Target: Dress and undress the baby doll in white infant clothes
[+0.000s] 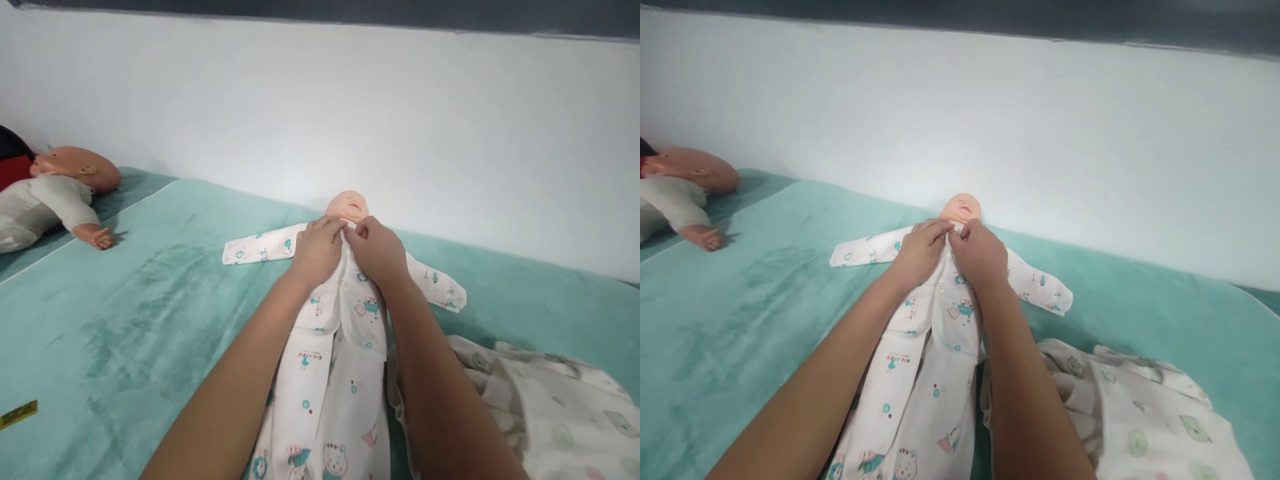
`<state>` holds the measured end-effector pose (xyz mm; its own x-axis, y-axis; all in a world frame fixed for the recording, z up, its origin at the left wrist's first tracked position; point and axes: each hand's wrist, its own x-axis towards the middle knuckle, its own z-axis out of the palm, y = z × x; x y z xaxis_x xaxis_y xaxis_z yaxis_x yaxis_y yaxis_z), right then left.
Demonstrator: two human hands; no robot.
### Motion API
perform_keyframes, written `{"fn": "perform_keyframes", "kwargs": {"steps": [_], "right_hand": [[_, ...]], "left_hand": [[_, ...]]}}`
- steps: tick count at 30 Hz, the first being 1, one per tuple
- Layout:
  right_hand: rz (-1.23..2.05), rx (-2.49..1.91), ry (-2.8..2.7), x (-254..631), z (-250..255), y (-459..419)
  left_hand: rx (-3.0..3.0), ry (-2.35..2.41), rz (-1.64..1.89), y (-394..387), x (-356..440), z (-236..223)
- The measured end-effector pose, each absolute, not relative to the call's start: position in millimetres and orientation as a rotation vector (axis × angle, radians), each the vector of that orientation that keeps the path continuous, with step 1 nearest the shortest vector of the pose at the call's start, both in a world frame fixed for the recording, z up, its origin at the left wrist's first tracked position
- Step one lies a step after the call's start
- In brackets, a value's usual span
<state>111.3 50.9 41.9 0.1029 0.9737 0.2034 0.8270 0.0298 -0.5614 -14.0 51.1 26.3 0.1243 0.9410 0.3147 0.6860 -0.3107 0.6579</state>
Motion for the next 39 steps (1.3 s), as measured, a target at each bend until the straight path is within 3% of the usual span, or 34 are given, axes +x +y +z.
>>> {"fn": "perform_keyframes", "kwargs": {"steps": [25,39], "right_hand": [[0.742,-1.435,-1.331,125,22,72],[0.812,-1.316,-1.510,127,28,65]], "left_hand": [[2.061,1.528,0.957,46,-17,31],[2.073,1.533,0.921,59,-17,31]]}}
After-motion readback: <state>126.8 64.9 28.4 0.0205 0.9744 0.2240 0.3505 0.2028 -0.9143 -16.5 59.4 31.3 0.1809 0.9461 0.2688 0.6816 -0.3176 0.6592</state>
